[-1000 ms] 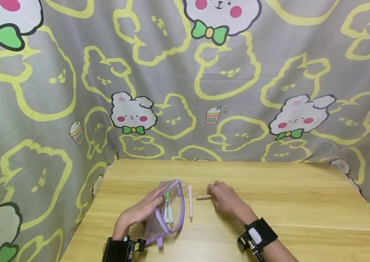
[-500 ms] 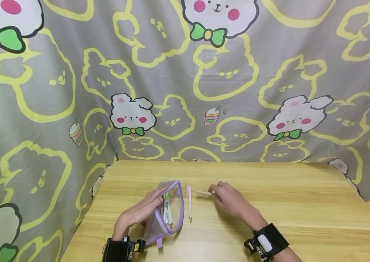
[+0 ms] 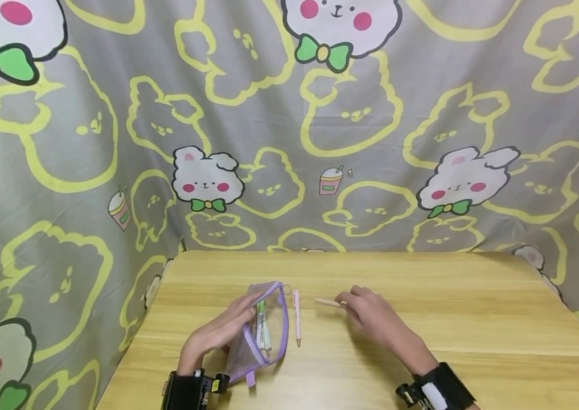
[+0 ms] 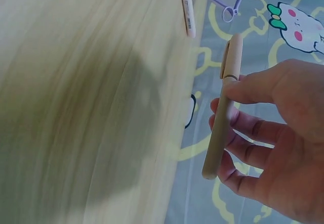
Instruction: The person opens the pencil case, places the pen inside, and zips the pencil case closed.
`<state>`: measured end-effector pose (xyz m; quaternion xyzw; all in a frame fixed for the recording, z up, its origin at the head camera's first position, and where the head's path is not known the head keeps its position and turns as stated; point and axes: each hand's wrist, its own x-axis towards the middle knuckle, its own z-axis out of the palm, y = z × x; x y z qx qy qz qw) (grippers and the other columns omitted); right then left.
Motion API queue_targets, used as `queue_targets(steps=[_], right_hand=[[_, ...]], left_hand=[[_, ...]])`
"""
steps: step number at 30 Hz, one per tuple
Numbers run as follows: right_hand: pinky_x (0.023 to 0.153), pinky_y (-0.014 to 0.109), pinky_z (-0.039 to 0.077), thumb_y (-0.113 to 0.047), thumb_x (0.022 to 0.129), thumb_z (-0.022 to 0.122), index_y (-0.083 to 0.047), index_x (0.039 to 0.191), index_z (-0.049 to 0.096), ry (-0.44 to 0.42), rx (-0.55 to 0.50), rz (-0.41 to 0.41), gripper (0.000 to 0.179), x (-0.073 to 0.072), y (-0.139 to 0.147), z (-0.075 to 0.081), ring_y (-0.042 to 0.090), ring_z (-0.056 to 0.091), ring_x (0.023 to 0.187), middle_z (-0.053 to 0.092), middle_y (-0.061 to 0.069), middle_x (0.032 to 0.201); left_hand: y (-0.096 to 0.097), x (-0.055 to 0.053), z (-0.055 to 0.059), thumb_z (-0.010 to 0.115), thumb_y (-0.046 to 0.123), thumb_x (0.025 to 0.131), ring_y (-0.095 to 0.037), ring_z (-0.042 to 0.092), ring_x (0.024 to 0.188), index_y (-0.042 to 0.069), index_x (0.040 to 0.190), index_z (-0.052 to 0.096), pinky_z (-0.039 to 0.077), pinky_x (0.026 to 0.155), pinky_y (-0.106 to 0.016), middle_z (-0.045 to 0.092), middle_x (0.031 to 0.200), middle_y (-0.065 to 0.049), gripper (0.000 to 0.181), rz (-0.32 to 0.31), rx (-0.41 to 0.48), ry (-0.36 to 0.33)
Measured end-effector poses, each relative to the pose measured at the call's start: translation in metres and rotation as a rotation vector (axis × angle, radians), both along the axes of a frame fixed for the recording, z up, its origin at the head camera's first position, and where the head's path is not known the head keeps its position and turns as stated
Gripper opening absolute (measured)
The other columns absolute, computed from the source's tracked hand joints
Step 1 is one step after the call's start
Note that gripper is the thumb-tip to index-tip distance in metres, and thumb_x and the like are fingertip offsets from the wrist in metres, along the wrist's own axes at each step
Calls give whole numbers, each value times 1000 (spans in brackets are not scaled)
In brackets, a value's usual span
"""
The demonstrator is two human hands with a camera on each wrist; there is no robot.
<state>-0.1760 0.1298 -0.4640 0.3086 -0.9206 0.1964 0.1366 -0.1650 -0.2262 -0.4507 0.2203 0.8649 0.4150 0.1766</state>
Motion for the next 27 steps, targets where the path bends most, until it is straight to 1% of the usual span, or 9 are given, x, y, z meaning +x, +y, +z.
queue_targets(steps=[5, 12, 19, 24, 27], right_hand=[[55, 19, 44, 1, 88, 77, -9, 108, 77, -5, 11, -10, 23, 6, -2, 5, 6, 49, 68, 61, -4, 84], [54, 18, 44, 0, 89, 76, -7, 109, 77, -19, 8, -39, 22, 12, -9, 8, 5, 48, 67, 59, -5, 82], [53, 17, 44, -4, 91, 75, -7, 109, 77, -21, -25, -56, 18, 12, -19, 2, 2, 46, 64, 61, -5, 82], [54, 18, 46, -5, 91, 75, -8, 110, 77, -19, -58, -63, 19, 14, -28, 2, 4, 51, 66, 62, -6, 81], [55, 19, 47, -4, 90, 76, -9, 110, 78, -10, -66, -68, 20, 15, -32, 2, 5, 54, 67, 63, -7, 82]], left_hand=[[2, -2, 0, 28, 28, 110, -54, 17, 148, 6, 164, 22, 17, 110, -81, 20, 165, -27, 58, -7, 6, 14], [1, 0, 1, 28, 26, 111, -54, 13, 149, 7, 164, 20, 13, 108, -84, 16, 165, -30, 57, 7, 0, -10], [0, -1, 0, 28, 27, 111, -55, 14, 149, 8, 164, 21, 14, 108, -84, 17, 165, -29, 57, 16, -5, -11], [0, -1, -1, 28, 27, 111, -55, 11, 150, 8, 164, 20, 11, 108, -84, 14, 166, -30, 57, 11, -11, -11], [0, -2, -1, 28, 27, 111, -54, 10, 150, 8, 164, 20, 11, 110, -83, 15, 166, -28, 57, 10, -3, -13]])
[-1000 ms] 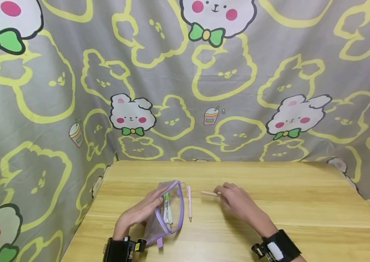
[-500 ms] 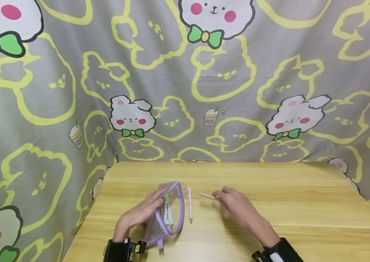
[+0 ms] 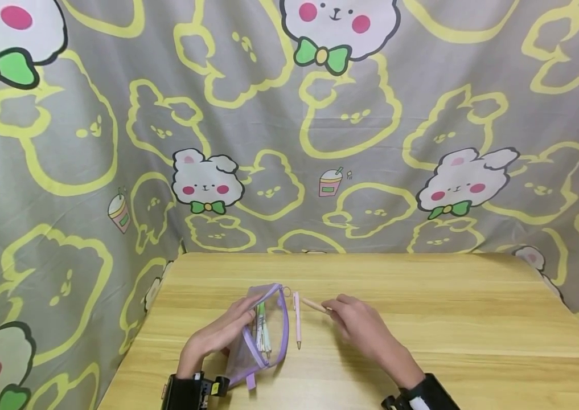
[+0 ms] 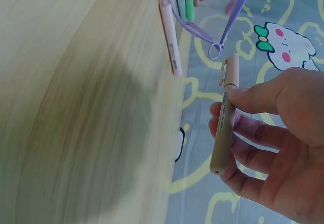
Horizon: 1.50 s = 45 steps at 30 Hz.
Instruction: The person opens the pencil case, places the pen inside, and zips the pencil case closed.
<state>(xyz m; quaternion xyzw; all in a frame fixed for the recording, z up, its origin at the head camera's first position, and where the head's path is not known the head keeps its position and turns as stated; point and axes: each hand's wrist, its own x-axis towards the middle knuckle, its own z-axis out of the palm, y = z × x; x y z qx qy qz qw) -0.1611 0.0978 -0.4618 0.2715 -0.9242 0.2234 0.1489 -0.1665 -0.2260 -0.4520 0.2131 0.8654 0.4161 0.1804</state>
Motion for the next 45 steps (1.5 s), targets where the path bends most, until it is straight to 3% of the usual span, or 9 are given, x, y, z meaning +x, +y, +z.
queue_targets(steps=[9, 14, 22, 29, 34, 38, 43, 45], right_hand=[[53, 17, 45, -2, 82, 80, -10, 106, 79, -13, 16, 5, 25, -1, -14, 0, 2, 50, 63, 61, -8, 79], [56, 18, 50, -2, 82, 79, -8, 103, 79, -37, -23, 61, 22, -1, -25, 0, 6, 59, 67, 68, -4, 82], [57, 16, 53, 2, 89, 73, 4, 119, 71, -325, -220, 141, 30, -2, -49, -6, 5, 61, 71, 71, 5, 88], [61, 16, 56, 8, 86, 70, 13, 124, 65, -413, -371, 103, 38, -1, -78, -7, 13, 67, 73, 72, 12, 86], [56, 20, 57, 1, 87, 73, 14, 130, 61, -556, -478, 70, 46, -2, -98, -6, 10, 64, 69, 70, 8, 87], [55, 26, 60, 0, 89, 72, 16, 131, 58, -658, -575, 96, 47, -2, -113, -5, 16, 69, 67, 72, 13, 91], [64, 34, 63, 4, 93, 68, 15, 127, 62, -707, -605, 145, 37, -2, -121, -1, 31, 74, 84, 73, 21, 101], [67, 31, 63, 3, 93, 68, 12, 123, 65, -663, -571, 127, 31, -4, -118, 0, 31, 72, 88, 73, 20, 102]], left_hand=[[2, -1, 0, 29, 25, 111, -53, 15, 150, 8, 164, 20, 16, 111, -80, 20, 166, -26, 57, 1, 6, 7], [2, -1, 0, 29, 24, 111, -52, 16, 150, 9, 164, 22, 16, 111, -80, 20, 166, -26, 56, 18, 14, -3], [1, 0, 2, 30, 26, 110, -55, 20, 147, 8, 164, 22, 20, 107, -83, 21, 163, -30, 57, 1, -3, 28], [-1, 1, 3, 30, 30, 109, -56, 23, 146, 9, 164, 22, 24, 104, -85, 18, 163, -32, 59, 35, -24, 9], [0, 2, 2, 30, 29, 109, -56, 25, 144, 11, 164, 23, 26, 103, -84, 20, 163, -32, 58, 38, -18, 2], [-1, 2, 2, 30, 30, 109, -56, 25, 145, 11, 164, 23, 25, 103, -84, 20, 163, -32, 58, 42, -21, -4], [-2, 1, 1, 30, 30, 109, -53, 23, 146, 11, 164, 23, 25, 105, -83, 19, 163, -31, 59, 37, -10, -6], [-2, -1, 0, 30, 29, 109, -52, 24, 146, 10, 164, 22, 25, 105, -83, 20, 163, -30, 59, 23, -2, 6]])
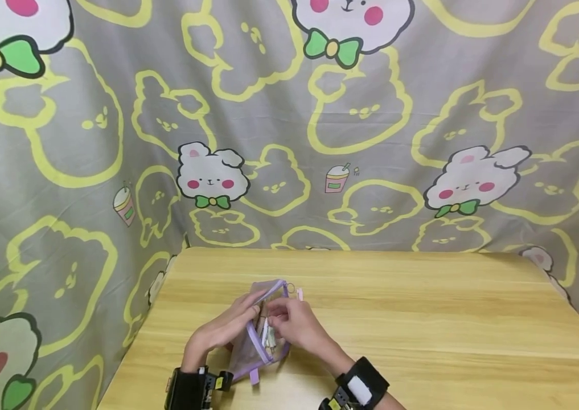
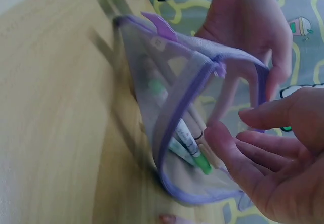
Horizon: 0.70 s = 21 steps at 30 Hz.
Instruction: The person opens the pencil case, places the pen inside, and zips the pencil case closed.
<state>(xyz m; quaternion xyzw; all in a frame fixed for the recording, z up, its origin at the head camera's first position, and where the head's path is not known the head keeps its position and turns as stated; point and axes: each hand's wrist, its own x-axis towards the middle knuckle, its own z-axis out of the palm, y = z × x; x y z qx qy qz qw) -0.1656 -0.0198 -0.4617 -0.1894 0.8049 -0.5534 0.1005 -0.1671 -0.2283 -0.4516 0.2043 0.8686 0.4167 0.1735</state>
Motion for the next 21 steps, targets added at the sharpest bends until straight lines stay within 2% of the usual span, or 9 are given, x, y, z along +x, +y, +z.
queue_targets(steps=[3, 5, 9, 12, 16, 19, 21], right_hand=[[66, 27, 61, 3, 94, 66, 8, 117, 69, 64, 50, -61, 24, -7, 12, 0, 29, 70, 86, 72, 16, 100], [65, 23, 58, 3, 93, 65, 4, 113, 71, 151, 120, -126, 21, -13, 21, -2, 23, 68, 82, 72, 12, 96], [60, 22, 53, 3, 91, 65, 3, 112, 71, 259, 265, -235, 21, -23, 36, -7, 13, 61, 72, 67, 4, 85], [56, 26, 51, -1, 91, 70, 5, 119, 68, 245, 362, -260, 29, -25, 40, -11, 14, 56, 69, 62, 4, 83], [61, 34, 54, -11, 90, 76, 7, 129, 63, 217, 492, -265, 46, -24, 37, -18, 22, 58, 76, 64, 15, 96], [64, 38, 57, -16, 89, 79, 8, 132, 61, 212, 560, -269, 52, -23, 34, -22, 26, 60, 78, 63, 22, 106], [60, 38, 56, -16, 89, 79, 9, 130, 61, 199, 585, -271, 52, -23, 31, -23, 26, 58, 73, 61, 22, 105]], left_hand=[[1, -1, -1, 29, 28, 110, -52, 26, 145, 10, 164, 22, 27, 104, -83, 22, 162, -30, 58, -15, 8, 16], [0, -2, -1, 29, 28, 110, -52, 28, 144, 10, 164, 22, 28, 104, -82, 24, 162, -30, 58, -18, 9, 22], [0, -2, -1, 30, 29, 110, -52, 27, 145, 11, 164, 23, 27, 105, -82, 23, 162, -30, 58, -7, -1, 17], [0, -2, -1, 30, 29, 110, -53, 25, 145, 11, 164, 22, 26, 104, -82, 21, 163, -31, 58, -7, -3, 17], [0, -1, -1, 30, 29, 110, -54, 24, 145, 10, 164, 22, 26, 104, -83, 20, 163, -31, 58, -11, 1, 19], [1, -1, -1, 30, 28, 110, -54, 23, 146, 10, 164, 22, 24, 105, -83, 20, 163, -31, 58, -9, 0, 18], [1, 0, -1, 30, 28, 110, -54, 23, 146, 10, 164, 22, 24, 106, -82, 21, 163, -31, 58, -7, 0, 17]])
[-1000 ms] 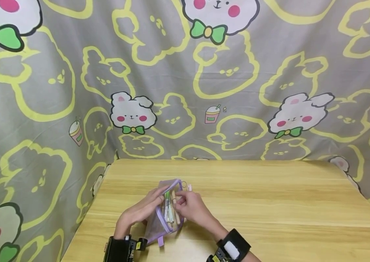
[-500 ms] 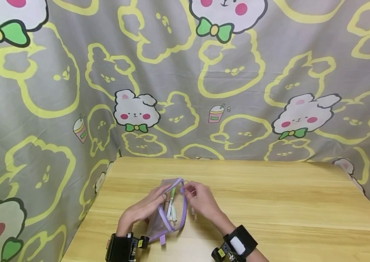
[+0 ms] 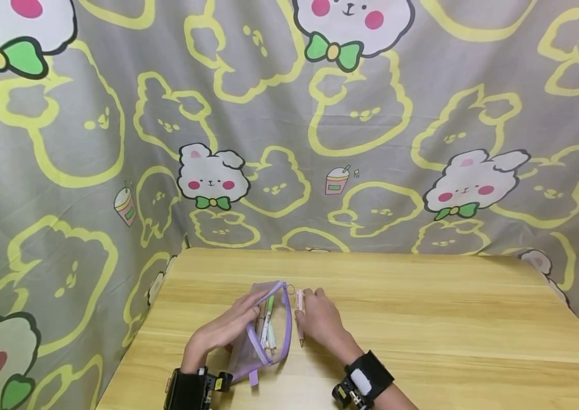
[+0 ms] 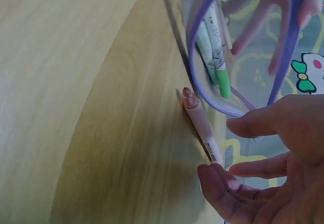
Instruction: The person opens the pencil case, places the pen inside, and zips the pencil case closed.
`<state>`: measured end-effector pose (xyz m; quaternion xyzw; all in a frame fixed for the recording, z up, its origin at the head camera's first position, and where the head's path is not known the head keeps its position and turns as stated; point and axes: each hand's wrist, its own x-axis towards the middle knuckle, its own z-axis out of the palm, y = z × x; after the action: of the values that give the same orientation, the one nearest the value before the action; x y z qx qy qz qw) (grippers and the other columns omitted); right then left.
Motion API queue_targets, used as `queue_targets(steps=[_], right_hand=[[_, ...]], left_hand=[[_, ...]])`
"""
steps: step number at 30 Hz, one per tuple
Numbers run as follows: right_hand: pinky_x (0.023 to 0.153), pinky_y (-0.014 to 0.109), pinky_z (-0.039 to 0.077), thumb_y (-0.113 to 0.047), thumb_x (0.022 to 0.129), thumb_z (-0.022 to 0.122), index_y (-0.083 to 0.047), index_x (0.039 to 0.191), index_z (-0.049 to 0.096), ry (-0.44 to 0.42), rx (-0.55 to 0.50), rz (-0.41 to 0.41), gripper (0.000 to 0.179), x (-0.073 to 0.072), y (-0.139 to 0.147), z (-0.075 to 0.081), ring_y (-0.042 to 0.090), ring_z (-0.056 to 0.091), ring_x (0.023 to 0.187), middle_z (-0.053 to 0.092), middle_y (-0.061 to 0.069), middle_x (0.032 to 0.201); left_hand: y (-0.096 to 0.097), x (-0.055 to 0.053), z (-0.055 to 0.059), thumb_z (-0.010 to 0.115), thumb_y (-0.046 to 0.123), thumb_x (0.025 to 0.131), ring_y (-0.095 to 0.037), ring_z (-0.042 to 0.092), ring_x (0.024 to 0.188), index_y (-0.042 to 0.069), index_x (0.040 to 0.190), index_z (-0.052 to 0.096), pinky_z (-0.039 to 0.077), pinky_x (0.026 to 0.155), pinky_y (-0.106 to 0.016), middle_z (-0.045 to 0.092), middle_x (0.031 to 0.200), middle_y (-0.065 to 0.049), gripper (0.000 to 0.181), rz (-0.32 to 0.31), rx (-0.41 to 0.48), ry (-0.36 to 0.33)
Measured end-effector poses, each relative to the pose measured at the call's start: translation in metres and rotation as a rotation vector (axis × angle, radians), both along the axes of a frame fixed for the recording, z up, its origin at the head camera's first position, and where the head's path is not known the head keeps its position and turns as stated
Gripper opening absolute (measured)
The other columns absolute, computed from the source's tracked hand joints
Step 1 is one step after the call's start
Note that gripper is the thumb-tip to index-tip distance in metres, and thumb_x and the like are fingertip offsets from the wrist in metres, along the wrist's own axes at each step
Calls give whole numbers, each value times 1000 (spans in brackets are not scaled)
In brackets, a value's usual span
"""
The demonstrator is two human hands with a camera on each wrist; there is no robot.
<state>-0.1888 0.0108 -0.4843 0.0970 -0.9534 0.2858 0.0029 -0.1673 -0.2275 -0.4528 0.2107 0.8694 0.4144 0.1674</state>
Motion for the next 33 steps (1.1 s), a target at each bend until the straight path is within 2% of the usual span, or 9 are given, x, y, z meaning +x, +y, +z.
queue_targets(steps=[5, 13, 17, 21, 26, 29, 31, 33], right_hand=[[51, 35, 49, -16, 87, 79, 7, 115, 66, -12, 65, -4, 39, 2, -7, -1, 23, 51, 65, 56, 16, 95], [55, 37, 53, -9, 86, 76, 7, 107, 66, -23, 127, -4, 28, 2, -12, -5, 24, 54, 67, 60, 16, 90], [54, 35, 51, -1, 84, 72, 5, 99, 65, -30, 120, -10, 18, 2, -13, -4, 23, 53, 66, 57, 13, 83], [50, 32, 47, 5, 80, 70, 4, 94, 64, -50, 86, -1, 15, 3, -9, -1, 22, 50, 63, 54, 9, 77], [44, 30, 43, 5, 78, 71, -5, 81, 59, -42, 28, 7, 16, 6, 6, 3, 19, 49, 56, 51, 4, 67], [44, 30, 42, 2, 79, 71, -6, 85, 62, -23, 1, 2, 13, 8, 17, 7, 18, 49, 57, 52, 2, 68], [45, 30, 41, 0, 80, 72, -4, 95, 67, -13, -12, -6, 16, 9, 24, 11, 17, 49, 58, 55, 1, 72], [45, 29, 41, -1, 81, 72, -2, 106, 69, -3, -15, -16, 26, 11, 31, 14, 16, 49, 59, 57, 1, 75]], left_hand=[[-1, 1, 0, 30, 29, 110, -54, 21, 147, 10, 164, 22, 21, 108, -82, 19, 163, -31, 58, -4, 11, -5], [-2, 2, 0, 30, 28, 110, -55, 22, 146, 10, 164, 22, 23, 106, -83, 20, 163, -32, 57, -5, 14, -1], [-2, 2, 1, 29, 28, 110, -54, 20, 147, 11, 164, 22, 22, 107, -83, 20, 163, -31, 57, -7, 8, 4], [-2, 3, 1, 30, 28, 110, -55, 19, 148, 12, 164, 23, 21, 106, -84, 19, 164, -30, 57, -2, 4, 3], [-2, 4, 0, 30, 29, 110, -56, 19, 147, 11, 164, 23, 22, 105, -85, 17, 164, -32, 58, 4, -7, -2], [-1, 4, 1, 30, 29, 110, -56, 19, 147, 11, 164, 23, 22, 105, -85, 18, 164, -32, 58, 5, -9, 1], [-1, 3, 1, 30, 29, 110, -55, 20, 147, 11, 164, 23, 22, 105, -84, 19, 164, -31, 57, 2, -5, 6], [0, 3, 1, 31, 28, 110, -55, 20, 147, 11, 164, 23, 22, 106, -84, 20, 164, -31, 57, -3, -1, 15]])
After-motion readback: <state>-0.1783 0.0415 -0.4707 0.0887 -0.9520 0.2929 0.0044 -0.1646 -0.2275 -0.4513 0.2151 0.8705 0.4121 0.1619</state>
